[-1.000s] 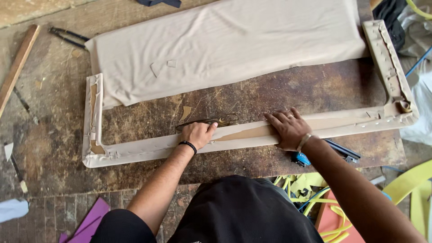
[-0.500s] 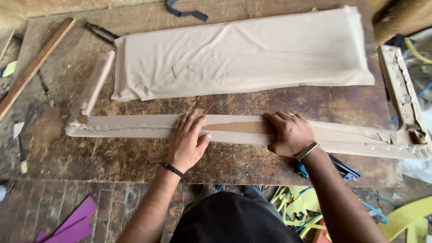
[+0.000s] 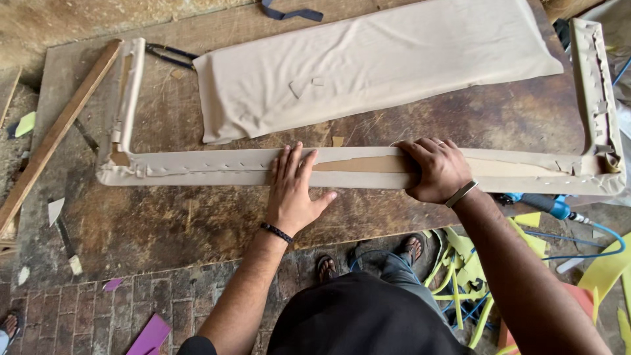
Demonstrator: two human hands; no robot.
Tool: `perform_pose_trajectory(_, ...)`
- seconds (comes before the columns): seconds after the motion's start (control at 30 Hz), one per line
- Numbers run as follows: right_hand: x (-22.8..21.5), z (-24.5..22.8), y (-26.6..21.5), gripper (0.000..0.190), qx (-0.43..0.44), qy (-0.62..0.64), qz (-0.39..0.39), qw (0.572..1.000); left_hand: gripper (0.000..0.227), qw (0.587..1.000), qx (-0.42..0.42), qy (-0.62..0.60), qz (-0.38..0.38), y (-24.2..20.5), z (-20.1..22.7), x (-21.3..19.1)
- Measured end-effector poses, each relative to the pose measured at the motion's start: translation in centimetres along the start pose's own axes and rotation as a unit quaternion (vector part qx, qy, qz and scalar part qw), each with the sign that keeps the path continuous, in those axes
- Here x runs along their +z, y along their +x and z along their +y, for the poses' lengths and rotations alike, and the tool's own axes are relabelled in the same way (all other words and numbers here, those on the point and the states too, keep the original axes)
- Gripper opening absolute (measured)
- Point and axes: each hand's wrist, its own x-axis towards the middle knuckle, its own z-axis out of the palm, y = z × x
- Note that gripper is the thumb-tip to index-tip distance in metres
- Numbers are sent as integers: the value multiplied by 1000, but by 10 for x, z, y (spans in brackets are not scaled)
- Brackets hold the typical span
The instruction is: The person staples beige fabric onto a rectangular wooden frame using a pneumatic staple gun. They repeatedly fold the fabric edges and drive staples along the sides to secure the material.
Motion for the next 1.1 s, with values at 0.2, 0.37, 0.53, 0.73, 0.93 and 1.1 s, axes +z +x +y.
perform_pose_trajectory(0.2, 17, -17, 3, 87, 35, -34, -21, 999, 17, 982, -20, -168, 85, -30, -24, 15)
perform_pose_trajectory(0.37, 5, -4, 1, 80, 32, -23, 55, 998, 7, 967, 70, -193, 151, -42, -7, 20)
perform_pose_trajectory(0.53, -9, -2, 3, 77, 45, -4, 163, 986, 9, 945, 91, -263, 169, -31, 10, 17)
perform_pose_trajectory(0.73, -52, -29, 32, 70, 59, 95, 330, 937, 12, 939, 177, -295, 2, -9, 48, 26)
perform_pose_trajectory(0.93, -120, -50, 70, 63, 169, 312, 459, 814, 67, 916, 315, -218, 117, 23, 95, 13)
perform_pose_trajectory(1.1, -160, -35, 96, 64, 124, 450, 518, 717, 92, 948, 231, -220, 9, 59, 125, -18)
